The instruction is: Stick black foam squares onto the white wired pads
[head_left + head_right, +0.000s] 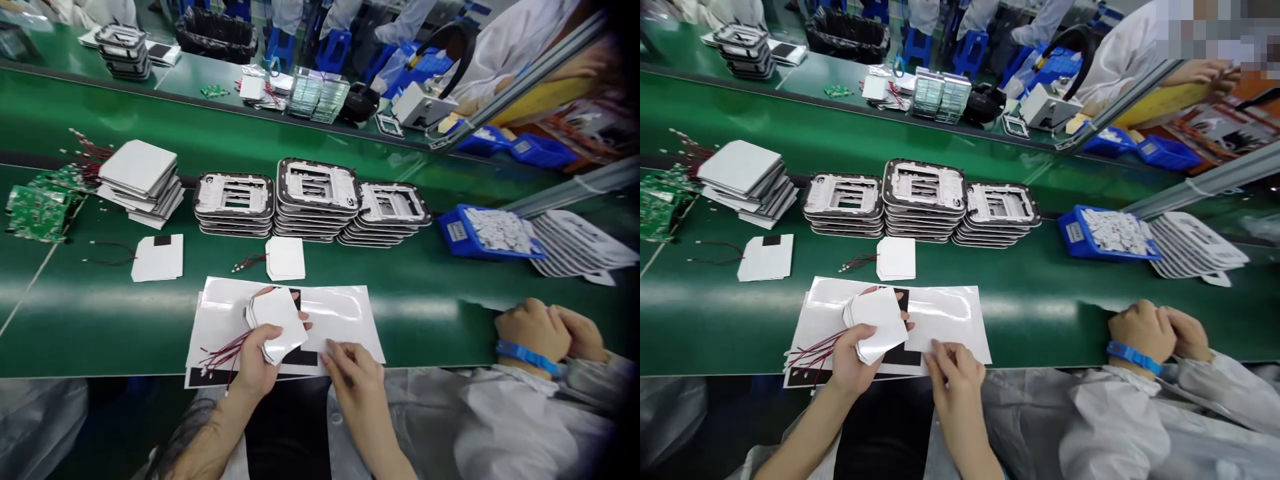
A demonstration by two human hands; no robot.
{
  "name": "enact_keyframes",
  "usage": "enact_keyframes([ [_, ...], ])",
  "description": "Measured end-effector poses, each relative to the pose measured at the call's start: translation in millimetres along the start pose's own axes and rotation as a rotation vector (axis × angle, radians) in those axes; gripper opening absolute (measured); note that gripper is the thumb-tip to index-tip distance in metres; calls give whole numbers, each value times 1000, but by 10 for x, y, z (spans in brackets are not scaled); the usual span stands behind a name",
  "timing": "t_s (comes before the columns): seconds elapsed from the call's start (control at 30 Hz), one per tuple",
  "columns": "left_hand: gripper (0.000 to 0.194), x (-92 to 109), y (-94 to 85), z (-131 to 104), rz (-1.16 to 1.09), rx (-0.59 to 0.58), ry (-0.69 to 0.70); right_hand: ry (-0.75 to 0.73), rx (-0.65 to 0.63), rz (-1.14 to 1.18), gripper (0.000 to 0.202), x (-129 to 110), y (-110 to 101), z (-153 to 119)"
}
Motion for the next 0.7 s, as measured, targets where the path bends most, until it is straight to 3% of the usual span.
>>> enact_keyframes([
  [0.17,70,-13,-18,11,9,12,25,-55,7,-11,24,-249,7,-29],
  [0.33,70,-18,-11,15,7,41,27,-69,17,10,23,-337,-9,-38],
  [0.47,71,-27,2,4,22,78,28,57,-17,108,17,-319,3,29],
  [0.6,73,-21,9,-2,66,101,35,256,-169,179,16,-277,13,156],
  [0.7,73,-20,8,11,73,84,40,282,-199,174,21,-283,12,179],
])
Point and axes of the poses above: each hand's wrist, its own z-axis towards the middle knuckle, its own y-axis out of the palm, x = y × z, the point moved 3 cm from there along z, towards the middle knuckle, and after that the axes turned 6 degrees about y, right-handed, at the moved point
